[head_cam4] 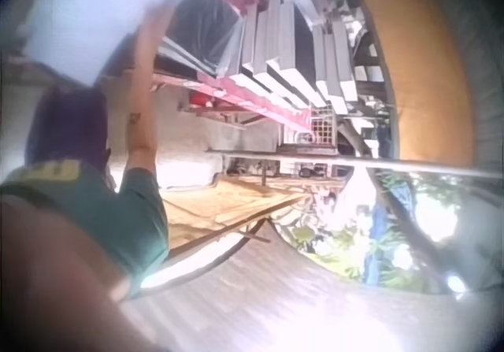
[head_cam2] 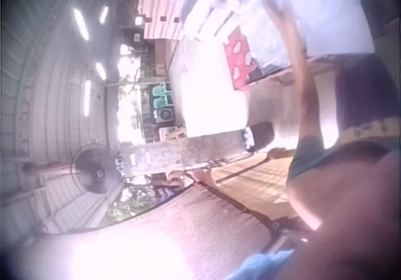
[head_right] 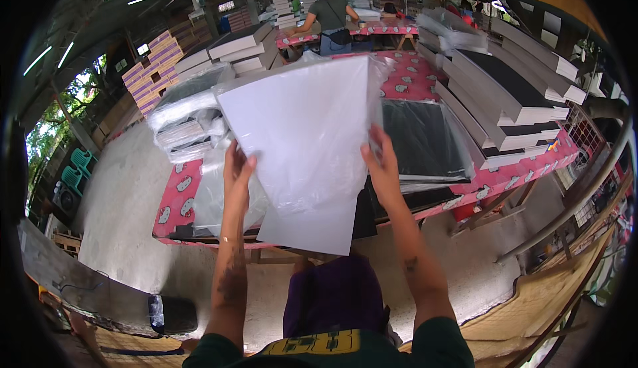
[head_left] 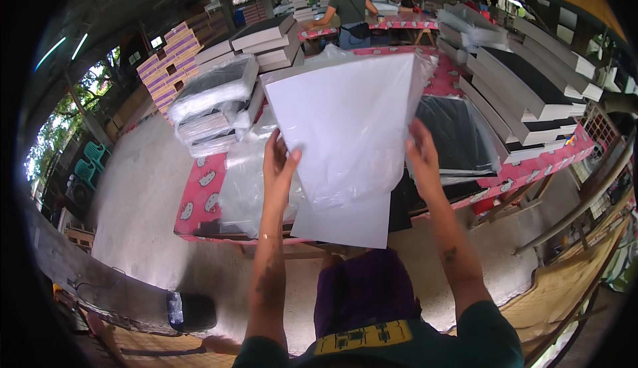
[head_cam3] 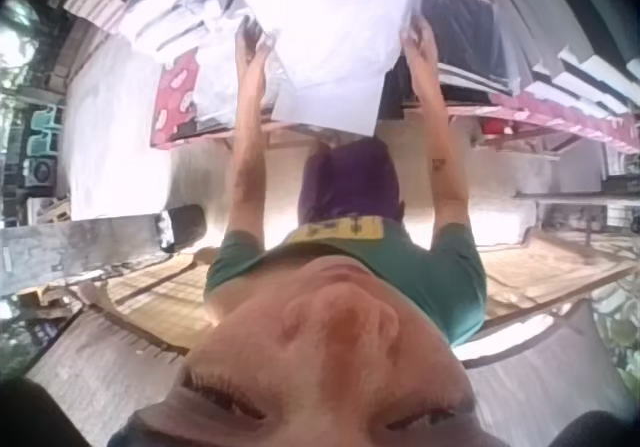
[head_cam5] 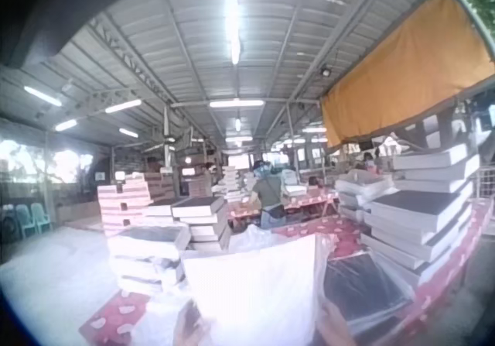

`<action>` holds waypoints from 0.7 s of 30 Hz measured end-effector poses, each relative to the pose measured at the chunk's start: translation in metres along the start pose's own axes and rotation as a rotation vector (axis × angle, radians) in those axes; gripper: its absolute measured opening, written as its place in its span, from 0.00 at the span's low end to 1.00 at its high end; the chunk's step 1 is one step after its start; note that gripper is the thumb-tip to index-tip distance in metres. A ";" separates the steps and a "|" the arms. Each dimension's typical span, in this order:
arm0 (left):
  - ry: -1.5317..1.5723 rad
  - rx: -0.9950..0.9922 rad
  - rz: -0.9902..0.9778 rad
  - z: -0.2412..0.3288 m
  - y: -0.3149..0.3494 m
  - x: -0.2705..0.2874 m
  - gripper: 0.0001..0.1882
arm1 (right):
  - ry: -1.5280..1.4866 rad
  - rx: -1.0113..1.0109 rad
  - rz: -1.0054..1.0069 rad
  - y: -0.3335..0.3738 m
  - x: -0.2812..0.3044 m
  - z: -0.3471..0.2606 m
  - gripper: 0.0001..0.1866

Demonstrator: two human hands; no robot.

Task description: The person places black rectangular objects into plastic bags and stacks the bagged items on a table.

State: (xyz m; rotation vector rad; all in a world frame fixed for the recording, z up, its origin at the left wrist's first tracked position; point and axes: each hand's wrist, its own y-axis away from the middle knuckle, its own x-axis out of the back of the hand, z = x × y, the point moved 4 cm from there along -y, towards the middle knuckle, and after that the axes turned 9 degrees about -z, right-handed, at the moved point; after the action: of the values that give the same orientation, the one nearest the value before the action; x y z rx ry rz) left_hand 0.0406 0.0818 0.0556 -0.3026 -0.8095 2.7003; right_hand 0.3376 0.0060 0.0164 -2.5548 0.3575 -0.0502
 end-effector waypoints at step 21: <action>0.202 -0.051 -0.006 0.025 -0.046 0.019 0.12 | 0.167 0.179 -0.153 -0.140 -0.018 -0.132 0.17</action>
State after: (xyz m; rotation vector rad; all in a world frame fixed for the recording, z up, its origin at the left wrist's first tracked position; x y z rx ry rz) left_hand 0.0264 0.1126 0.0997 -0.5735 -0.8186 2.5927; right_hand 0.3394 0.0552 0.2034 -2.4011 0.2096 -0.3388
